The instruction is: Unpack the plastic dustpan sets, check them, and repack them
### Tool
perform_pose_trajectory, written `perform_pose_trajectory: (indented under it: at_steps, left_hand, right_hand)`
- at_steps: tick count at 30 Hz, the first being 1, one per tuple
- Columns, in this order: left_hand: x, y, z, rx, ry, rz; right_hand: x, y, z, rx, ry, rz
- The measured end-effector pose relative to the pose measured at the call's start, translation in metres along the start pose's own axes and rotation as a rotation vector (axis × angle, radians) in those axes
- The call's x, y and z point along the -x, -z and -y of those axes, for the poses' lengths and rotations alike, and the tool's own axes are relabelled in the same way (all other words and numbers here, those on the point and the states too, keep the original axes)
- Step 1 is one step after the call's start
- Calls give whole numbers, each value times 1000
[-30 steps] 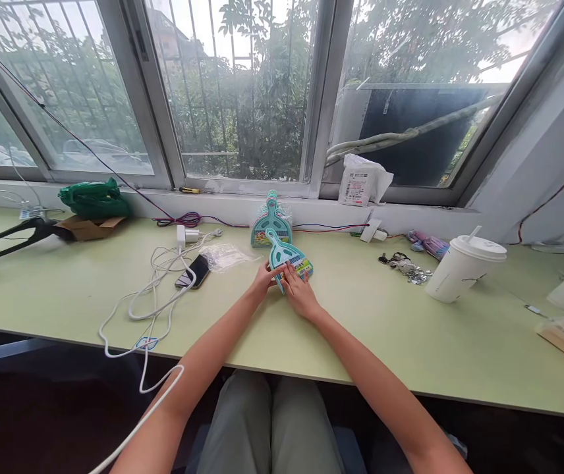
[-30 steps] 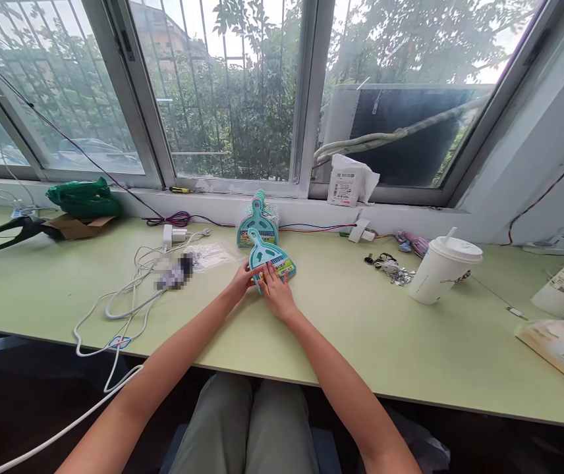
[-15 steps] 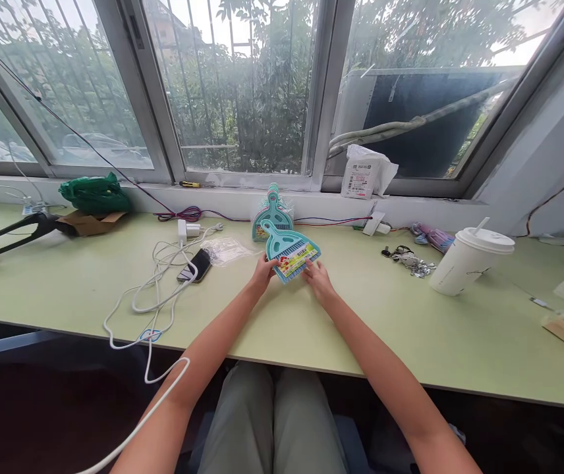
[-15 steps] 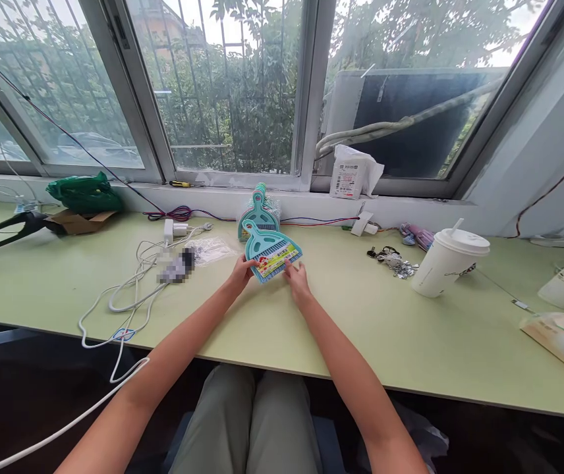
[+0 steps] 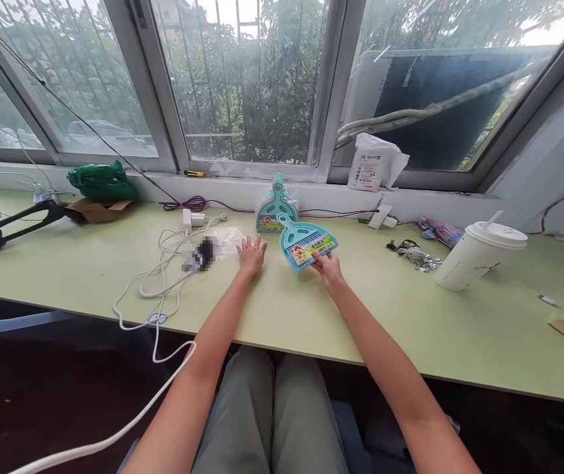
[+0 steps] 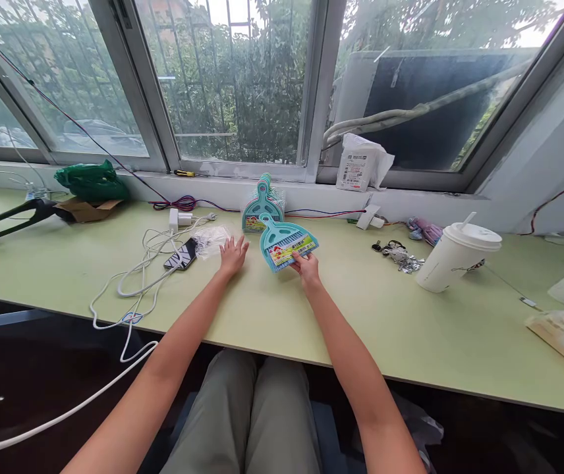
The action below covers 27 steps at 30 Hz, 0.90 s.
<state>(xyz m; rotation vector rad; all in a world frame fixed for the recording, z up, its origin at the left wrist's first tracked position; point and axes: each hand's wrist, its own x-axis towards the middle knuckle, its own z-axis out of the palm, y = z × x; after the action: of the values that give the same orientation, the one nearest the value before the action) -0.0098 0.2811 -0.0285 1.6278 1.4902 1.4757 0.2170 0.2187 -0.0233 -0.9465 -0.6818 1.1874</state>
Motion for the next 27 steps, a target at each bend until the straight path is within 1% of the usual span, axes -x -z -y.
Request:
perform_pose_trajectory:
  at_steps: [3, 5, 9, 11, 12, 14, 15, 16, 18, 20, 21, 22, 24, 27]
  left_hand:
    - [-1, 7, 1, -163, 54, 119]
    - [2, 7, -5, -220, 61, 144]
    - [10, 8, -17, -295, 7, 59]
    - [11, 12, -18, -335, 25, 26]
    - [11, 14, -17, -366, 54, 31]
    - [11, 18, -15, -447, 95, 84]
    - [11, 20, -15, -495, 83, 131]
    - [11, 20, -14, -546, 49, 189]
    - [13, 18, -13, -647, -61, 309]
    - [15, 14, -13, -754, -149, 376]
    - [15, 12, -14, -807, -164, 372]
    - [15, 10, -14, -855, -158, 344]
    - [13, 9, -15, -933, -104, 284]
    - [8, 12, -15, -983, -56, 286]
  right_hand:
    - [-1, 3, 4, 1, -2, 6]
    - [-2, 4, 6, 22, -15, 27]
    - [-3, 6, 8, 94, -62, 115]
    - [-3, 6, 9, 123, -78, 148]
    - [-3, 6, 9, 135, -85, 158]
    - [-3, 7, 10, 158, -97, 179]
    - [-3, 7, 11, 169, -101, 190]
    - [-3, 7, 11, 182, -106, 200]
    - [-2, 8, 12, 210, -115, 208]
    - [-2, 8, 12, 231, -121, 189]
    - [-2, 8, 11, 237, -121, 174]
    - [-2, 8, 11, 238, -120, 160]
    - [-2, 9, 12, 241, -125, 144]
    - [-2, 10, 16, 261, -159, 152]
